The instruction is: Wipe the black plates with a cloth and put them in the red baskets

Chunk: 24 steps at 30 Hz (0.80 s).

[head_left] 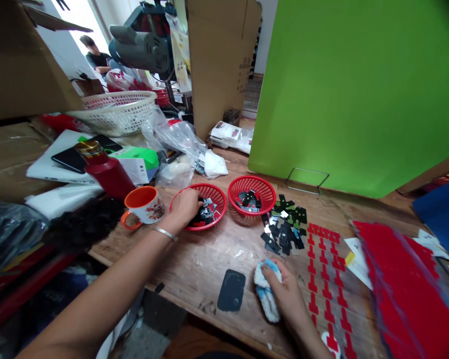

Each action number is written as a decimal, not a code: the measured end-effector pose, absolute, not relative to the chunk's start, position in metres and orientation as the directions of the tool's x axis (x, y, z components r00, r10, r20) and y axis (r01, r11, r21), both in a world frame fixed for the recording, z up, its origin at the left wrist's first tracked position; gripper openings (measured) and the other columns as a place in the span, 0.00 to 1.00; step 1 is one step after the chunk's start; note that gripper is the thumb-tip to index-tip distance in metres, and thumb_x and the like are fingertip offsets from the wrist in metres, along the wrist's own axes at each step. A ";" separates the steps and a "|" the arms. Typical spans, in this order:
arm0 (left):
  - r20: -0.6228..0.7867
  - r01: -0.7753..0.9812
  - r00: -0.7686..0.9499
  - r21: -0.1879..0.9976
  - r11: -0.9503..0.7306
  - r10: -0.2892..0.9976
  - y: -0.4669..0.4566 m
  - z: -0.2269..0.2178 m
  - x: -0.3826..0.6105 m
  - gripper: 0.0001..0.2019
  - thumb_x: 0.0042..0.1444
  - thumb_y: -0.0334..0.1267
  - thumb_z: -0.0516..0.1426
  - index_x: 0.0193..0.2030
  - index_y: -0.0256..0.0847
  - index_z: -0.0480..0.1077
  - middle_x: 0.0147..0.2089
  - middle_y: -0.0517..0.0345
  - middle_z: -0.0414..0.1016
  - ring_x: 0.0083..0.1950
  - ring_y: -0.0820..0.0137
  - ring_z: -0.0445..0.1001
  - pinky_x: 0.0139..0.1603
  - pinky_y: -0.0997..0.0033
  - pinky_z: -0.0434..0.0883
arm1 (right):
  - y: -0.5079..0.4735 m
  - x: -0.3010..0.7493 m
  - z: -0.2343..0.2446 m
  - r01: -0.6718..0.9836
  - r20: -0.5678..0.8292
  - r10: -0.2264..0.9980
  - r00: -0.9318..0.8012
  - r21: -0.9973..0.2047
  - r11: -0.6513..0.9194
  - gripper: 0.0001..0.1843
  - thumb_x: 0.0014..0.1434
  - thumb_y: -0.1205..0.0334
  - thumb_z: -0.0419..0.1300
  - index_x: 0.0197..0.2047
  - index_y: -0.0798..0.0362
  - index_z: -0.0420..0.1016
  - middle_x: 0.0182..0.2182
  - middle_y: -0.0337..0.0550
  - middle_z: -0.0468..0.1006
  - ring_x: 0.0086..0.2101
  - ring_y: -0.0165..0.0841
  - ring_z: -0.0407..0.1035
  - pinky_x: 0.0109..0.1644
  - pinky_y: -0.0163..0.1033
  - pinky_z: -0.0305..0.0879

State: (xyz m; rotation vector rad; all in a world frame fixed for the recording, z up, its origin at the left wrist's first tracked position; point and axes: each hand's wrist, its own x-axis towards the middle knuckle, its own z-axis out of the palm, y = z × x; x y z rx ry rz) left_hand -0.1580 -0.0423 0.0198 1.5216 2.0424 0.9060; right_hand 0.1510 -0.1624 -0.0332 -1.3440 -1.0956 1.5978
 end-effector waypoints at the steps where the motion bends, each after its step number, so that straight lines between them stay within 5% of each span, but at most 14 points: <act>1: 0.047 0.681 -0.294 0.711 0.175 0.955 -0.044 0.021 -0.158 0.03 0.40 0.33 0.63 0.23 0.38 0.73 0.30 0.46 0.76 0.43 0.55 0.72 0.47 0.64 0.64 | -0.162 0.151 -0.033 -0.020 -0.330 0.931 -0.154 -0.941 -0.337 0.16 0.54 0.48 0.61 0.37 0.51 0.71 0.24 0.37 0.72 0.23 0.32 0.65 0.27 0.34 0.62; 5: 0.163 0.786 -0.288 0.603 0.136 0.944 -0.052 0.029 -0.157 0.11 0.51 0.39 0.58 0.39 0.36 0.76 0.39 0.43 0.78 0.44 0.55 0.73 0.49 0.59 0.64 | -0.161 0.151 -0.028 0.002 -0.347 0.920 -0.183 -0.936 -0.353 0.15 0.54 0.49 0.60 0.37 0.51 0.70 0.23 0.36 0.71 0.23 0.31 0.66 0.27 0.34 0.63; 7: 0.213 0.742 -0.307 0.664 0.093 0.927 -0.057 0.032 -0.153 0.15 0.53 0.41 0.57 0.44 0.35 0.74 0.42 0.44 0.77 0.45 0.56 0.73 0.50 0.60 0.65 | -0.160 0.151 -0.025 0.025 -0.349 0.924 -0.154 -0.937 -0.350 0.16 0.53 0.50 0.62 0.39 0.51 0.69 0.24 0.36 0.72 0.23 0.32 0.66 0.27 0.34 0.65; 10: 0.072 0.351 -0.359 0.934 0.063 0.931 -0.068 0.036 -0.143 0.16 0.53 0.42 0.59 0.44 0.33 0.72 0.42 0.45 0.77 0.44 0.61 0.74 0.50 0.61 0.68 | -0.157 0.150 -0.019 0.053 -0.334 0.938 -0.091 -0.942 -0.330 0.17 0.50 0.52 0.64 0.40 0.50 0.67 0.26 0.37 0.73 0.24 0.32 0.67 0.26 0.35 0.66; 12: -0.154 -0.063 -0.268 0.988 0.142 0.951 -0.078 0.039 -0.131 0.14 0.54 0.40 0.59 0.44 0.33 0.71 0.41 0.47 0.77 0.42 0.65 0.76 0.48 0.61 0.70 | -0.155 0.150 -0.015 0.051 -0.333 0.937 -0.105 -0.943 -0.329 0.16 0.50 0.52 0.64 0.38 0.50 0.67 0.24 0.35 0.72 0.22 0.32 0.66 0.25 0.34 0.64; 16: -0.402 -0.489 0.015 0.796 0.358 0.915 -0.101 0.043 -0.101 0.09 0.58 0.34 0.55 0.44 0.32 0.71 0.38 0.46 0.77 0.40 0.65 0.77 0.43 0.63 0.74 | -0.149 0.150 -0.005 0.031 -0.292 0.948 -0.123 -0.956 -0.291 0.17 0.50 0.50 0.64 0.38 0.51 0.69 0.24 0.36 0.72 0.23 0.31 0.66 0.26 0.33 0.63; 21: -0.485 -0.613 0.095 0.659 0.435 0.869 -0.125 0.033 -0.054 0.05 0.58 0.31 0.55 0.39 0.32 0.71 0.35 0.48 0.77 0.37 0.66 0.78 0.40 0.64 0.76 | -0.137 0.148 0.008 0.086 -0.162 0.983 -0.082 -0.984 -0.155 0.19 0.53 0.50 0.62 0.45 0.53 0.71 0.31 0.41 0.75 0.29 0.34 0.69 0.31 0.35 0.66; 24: -0.498 -0.631 0.162 0.612 0.477 0.852 -0.135 0.024 -0.029 0.06 0.57 0.33 0.57 0.38 0.32 0.71 0.36 0.46 0.77 0.37 0.65 0.77 0.40 0.62 0.75 | -0.132 0.142 0.014 0.176 0.017 0.995 -0.102 -0.984 0.035 0.17 0.53 0.56 0.61 0.46 0.52 0.74 0.43 0.46 0.73 0.42 0.39 0.69 0.46 0.41 0.66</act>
